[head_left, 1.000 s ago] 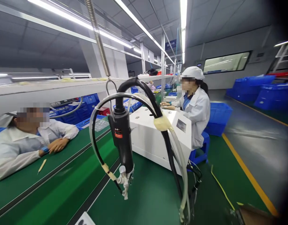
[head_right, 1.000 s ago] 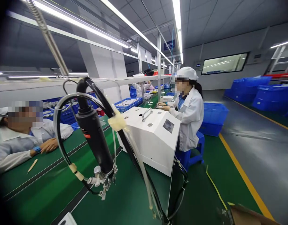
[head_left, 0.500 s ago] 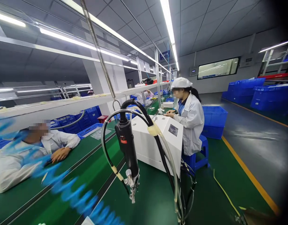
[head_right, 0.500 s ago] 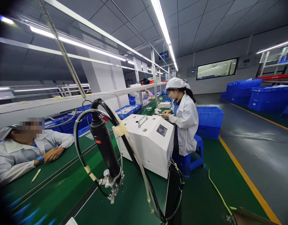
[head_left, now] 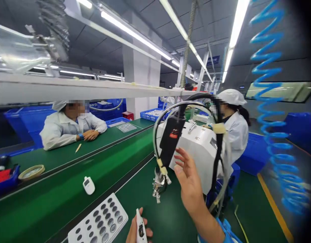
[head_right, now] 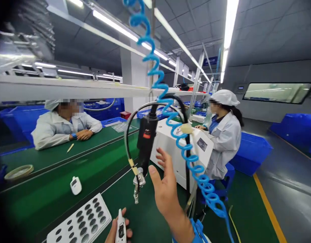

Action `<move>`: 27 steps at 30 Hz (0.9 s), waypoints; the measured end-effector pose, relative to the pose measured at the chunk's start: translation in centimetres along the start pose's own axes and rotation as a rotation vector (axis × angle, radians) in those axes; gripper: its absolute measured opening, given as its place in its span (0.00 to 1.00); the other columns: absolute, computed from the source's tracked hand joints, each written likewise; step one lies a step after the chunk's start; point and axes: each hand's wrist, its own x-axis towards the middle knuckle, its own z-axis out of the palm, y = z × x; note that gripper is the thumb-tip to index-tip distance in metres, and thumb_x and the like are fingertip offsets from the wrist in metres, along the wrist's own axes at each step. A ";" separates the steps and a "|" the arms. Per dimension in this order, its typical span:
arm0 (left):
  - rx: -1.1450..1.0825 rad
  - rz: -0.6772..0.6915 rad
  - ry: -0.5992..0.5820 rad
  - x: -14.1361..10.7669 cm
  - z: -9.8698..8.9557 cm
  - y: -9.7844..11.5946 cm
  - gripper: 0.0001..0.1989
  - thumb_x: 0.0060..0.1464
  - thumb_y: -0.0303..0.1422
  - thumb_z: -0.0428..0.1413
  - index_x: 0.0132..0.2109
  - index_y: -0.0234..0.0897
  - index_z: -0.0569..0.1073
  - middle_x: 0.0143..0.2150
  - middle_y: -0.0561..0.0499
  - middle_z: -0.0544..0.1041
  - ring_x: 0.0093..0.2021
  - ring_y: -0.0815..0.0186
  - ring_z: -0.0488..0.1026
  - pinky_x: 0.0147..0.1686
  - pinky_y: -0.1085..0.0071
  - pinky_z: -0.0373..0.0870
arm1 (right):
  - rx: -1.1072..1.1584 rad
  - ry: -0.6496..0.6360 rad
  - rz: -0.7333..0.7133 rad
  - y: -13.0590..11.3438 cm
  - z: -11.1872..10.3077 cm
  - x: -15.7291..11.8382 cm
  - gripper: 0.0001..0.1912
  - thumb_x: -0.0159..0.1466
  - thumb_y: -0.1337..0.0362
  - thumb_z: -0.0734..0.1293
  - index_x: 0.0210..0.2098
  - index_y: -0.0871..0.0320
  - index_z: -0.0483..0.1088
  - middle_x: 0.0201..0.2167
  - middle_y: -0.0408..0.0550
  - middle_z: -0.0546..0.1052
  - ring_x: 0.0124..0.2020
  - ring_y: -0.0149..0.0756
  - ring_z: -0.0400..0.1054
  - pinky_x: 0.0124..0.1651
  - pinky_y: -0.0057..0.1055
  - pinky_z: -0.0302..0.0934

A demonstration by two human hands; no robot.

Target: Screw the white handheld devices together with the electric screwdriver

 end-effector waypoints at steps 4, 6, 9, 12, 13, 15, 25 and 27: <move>-0.156 -0.066 0.000 -1.1 0.4 0.6 0.28 0.56 0.46 0.54 0.61 0.43 0.62 0.33 0.52 0.70 0.22 0.70 0.66 0.15 0.74 0.63 | 0.176 -0.094 0.001 -1.3 2.3 2.7 0.29 0.63 0.52 0.65 0.60 0.53 0.57 0.56 0.55 0.67 0.52 0.44 0.67 0.49 0.40 0.67; -0.188 -0.079 -0.018 -1.6 0.7 1.2 0.26 0.58 0.45 0.51 0.61 0.43 0.61 0.35 0.51 0.70 0.23 0.70 0.66 0.16 0.74 0.62 | 0.251 -0.128 0.084 -2.3 3.2 4.0 0.24 0.61 0.51 0.66 0.53 0.56 0.64 0.46 0.56 0.74 0.40 0.42 0.72 0.36 0.36 0.69; -0.198 -0.135 -0.033 -2.4 1.1 2.0 0.26 0.60 0.45 0.50 0.61 0.40 0.61 0.36 0.49 0.71 0.24 0.69 0.67 0.18 0.73 0.63 | 0.257 -0.178 0.199 -3.8 3.6 5.2 0.19 0.59 0.49 0.67 0.40 0.59 0.71 0.29 0.52 0.75 0.27 0.39 0.70 0.22 0.31 0.63; -0.196 -0.155 0.002 -2.9 1.6 2.4 0.24 0.61 0.44 0.48 0.60 0.36 0.62 0.36 0.48 0.71 0.24 0.70 0.66 0.18 0.73 0.63 | 0.293 -0.197 0.213 -4.8 3.1 5.4 0.12 0.56 0.54 0.69 0.35 0.54 0.73 0.33 0.50 0.75 0.28 0.39 0.69 0.22 0.33 0.63; -0.198 -0.154 0.010 -3.1 1.7 2.5 0.24 0.61 0.44 0.48 0.60 0.36 0.63 0.36 0.48 0.71 0.24 0.70 0.66 0.18 0.73 0.63 | 0.322 -0.190 0.197 -5.0 2.9 5.2 0.11 0.55 0.56 0.70 0.36 0.52 0.72 0.35 0.48 0.74 0.28 0.38 0.69 0.23 0.34 0.64; -0.199 -0.155 0.018 -3.2 1.9 2.5 0.23 0.61 0.43 0.48 0.59 0.35 0.64 0.37 0.47 0.72 0.24 0.69 0.66 0.18 0.73 0.63 | 0.381 -0.162 0.159 -5.4 2.5 4.8 0.14 0.53 0.59 0.72 0.40 0.47 0.72 0.35 0.44 0.73 0.23 0.34 0.67 0.22 0.35 0.63; -0.198 -0.056 0.043 -3.7 2.4 2.7 0.20 0.61 0.40 0.50 0.55 0.33 0.67 0.33 0.49 0.71 0.24 0.69 0.66 0.18 0.73 0.63 | 0.558 -0.069 0.187 -8.6 2.4 0.1 0.18 0.46 0.57 0.78 0.33 0.51 0.69 0.22 0.36 0.63 0.14 0.30 0.59 0.15 0.34 0.57; -0.191 -0.041 0.025 -3.9 2.5 2.9 0.21 0.61 0.42 0.49 0.54 0.33 0.68 0.33 0.49 0.71 0.24 0.70 0.66 0.19 0.74 0.64 | 0.556 -0.065 0.170 -8.5 2.5 -0.7 0.18 0.49 0.60 0.77 0.35 0.51 0.68 0.23 0.36 0.65 0.14 0.29 0.60 0.16 0.34 0.58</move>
